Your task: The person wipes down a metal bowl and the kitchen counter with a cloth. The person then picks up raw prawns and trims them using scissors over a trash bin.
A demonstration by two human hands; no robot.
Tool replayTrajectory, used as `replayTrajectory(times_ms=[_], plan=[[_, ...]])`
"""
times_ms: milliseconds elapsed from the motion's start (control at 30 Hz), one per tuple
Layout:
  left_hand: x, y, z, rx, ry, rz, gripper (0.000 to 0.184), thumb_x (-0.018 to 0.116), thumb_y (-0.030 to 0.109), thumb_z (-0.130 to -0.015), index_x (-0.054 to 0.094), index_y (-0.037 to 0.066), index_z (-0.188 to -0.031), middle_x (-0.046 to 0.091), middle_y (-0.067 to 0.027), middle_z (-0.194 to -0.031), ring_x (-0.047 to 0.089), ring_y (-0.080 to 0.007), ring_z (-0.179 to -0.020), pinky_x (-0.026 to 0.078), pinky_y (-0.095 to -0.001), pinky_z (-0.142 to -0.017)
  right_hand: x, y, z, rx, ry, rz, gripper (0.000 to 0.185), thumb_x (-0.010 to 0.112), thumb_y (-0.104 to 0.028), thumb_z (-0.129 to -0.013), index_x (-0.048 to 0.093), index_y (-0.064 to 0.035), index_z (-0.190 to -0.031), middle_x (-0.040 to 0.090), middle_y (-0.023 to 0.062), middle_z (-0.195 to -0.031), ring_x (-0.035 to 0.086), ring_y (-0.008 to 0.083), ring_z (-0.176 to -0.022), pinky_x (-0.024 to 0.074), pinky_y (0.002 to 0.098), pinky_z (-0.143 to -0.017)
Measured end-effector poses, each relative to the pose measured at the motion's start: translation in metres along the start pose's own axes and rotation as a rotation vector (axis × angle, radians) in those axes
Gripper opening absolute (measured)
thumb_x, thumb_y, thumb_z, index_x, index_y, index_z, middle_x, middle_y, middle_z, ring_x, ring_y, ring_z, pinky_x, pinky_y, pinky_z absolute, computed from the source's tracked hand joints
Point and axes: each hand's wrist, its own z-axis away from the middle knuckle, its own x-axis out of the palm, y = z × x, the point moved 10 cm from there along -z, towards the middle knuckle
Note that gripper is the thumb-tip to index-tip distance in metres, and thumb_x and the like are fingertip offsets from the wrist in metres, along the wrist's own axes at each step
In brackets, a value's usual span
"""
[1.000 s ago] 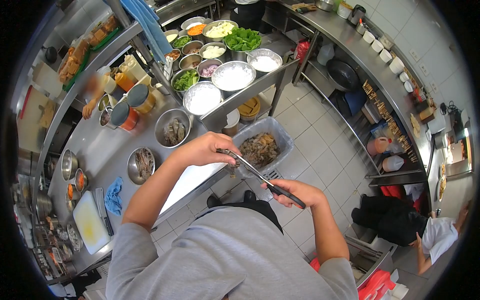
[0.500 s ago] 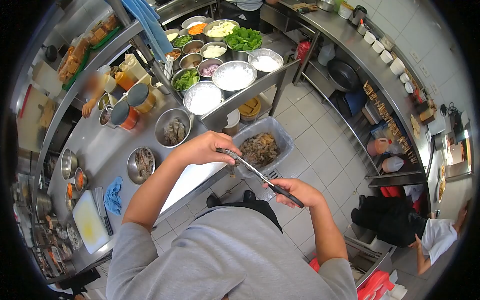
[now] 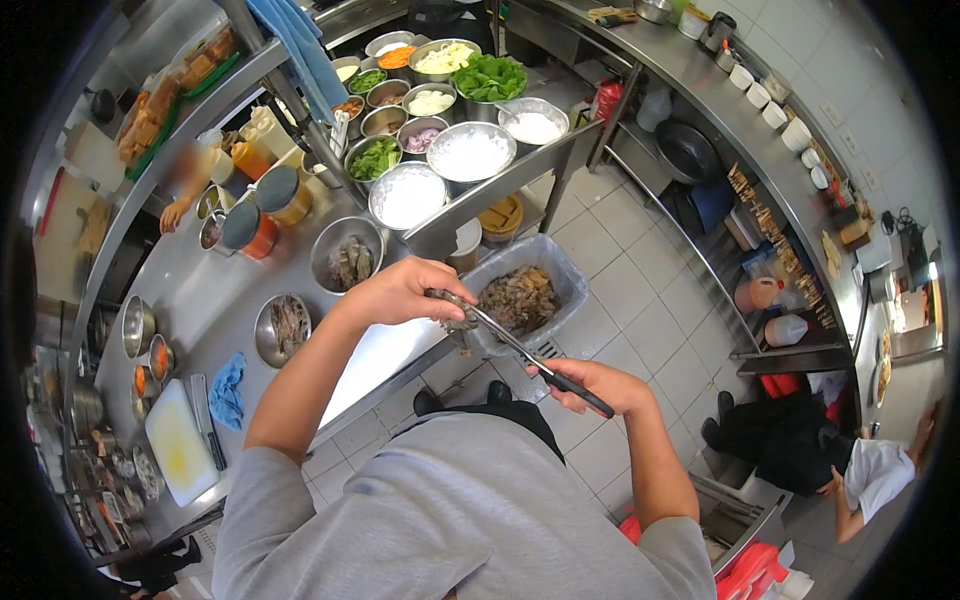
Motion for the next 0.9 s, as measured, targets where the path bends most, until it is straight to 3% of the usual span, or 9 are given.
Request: replayTrajectory(times_ms=[233,667,767,833,900], plan=[[0.01,0.006,-0.005,0.067,-0.07,-0.178,0.028,0.078,0.024,-0.086,0.074,0.007,-0.108,0.07,-0.0095,-0.091,0.066,-0.0211,-0.083,0.052,-0.0327,-0.076,0.0,0.003,0.0,0.059,0.013,0.022,0.06,0.069,-0.017,-0.09,0.046,-0.0128,-0.146,0.046,-0.0034,-0.09,0.045,0.0063,-0.069,0.0394,0.0219,-0.057],[0.015,0.008,-0.007,0.077,-0.09,-0.212,0.029,0.078,0.024,-0.086,0.074,0.007,-0.109,0.069,-0.0097,-0.09,0.067,-0.0233,-0.082,0.052,-0.034,-0.074,-0.01,0.005,0.0,0.048,0.144,0.031,0.055,0.073,-0.011,-0.089,0.054,-0.0128,-0.14,0.054,-0.0048,-0.074,0.044,0.0029,-0.052,0.0342,0.0198,-0.046],[0.015,0.008,-0.007,0.066,-0.082,-0.176,0.028,0.078,0.022,-0.085,0.074,0.008,-0.109,0.069,-0.0082,-0.09,0.067,-0.0186,-0.078,0.052,-0.0319,-0.07,-0.01,0.003,0.002,0.037,0.159,0.04,0.055,0.074,-0.012,-0.089,0.055,-0.0132,-0.14,0.056,-0.0041,-0.075,0.044,0.0025,-0.051,0.0335,0.0195,-0.045],[0.008,-0.004,-0.004,-0.1,-0.035,0.066,0.025,0.076,0.018,-0.087,0.074,0.005,-0.109,0.069,-0.006,-0.089,0.066,-0.0124,-0.073,0.052,-0.0278,-0.066,-0.008,-0.003,-0.001,0.047,0.166,0.012,0.058,0.075,-0.011,-0.088,0.053,-0.0142,-0.142,0.053,-0.0057,-0.077,0.045,0.0032,-0.057,0.0378,0.0202,-0.05],[0.005,-0.014,-0.001,-0.134,0.016,0.205,0.023,0.076,0.016,-0.088,0.074,0.004,-0.108,0.069,-0.0052,-0.088,0.065,-0.0103,-0.071,0.052,-0.0258,-0.064,-0.007,-0.002,-0.005,-0.008,0.135,0.04,0.061,0.075,-0.013,-0.088,0.05,-0.0145,-0.144,0.051,-0.006,-0.079,0.046,0.0039,-0.062,0.0399,0.0208,-0.053]])
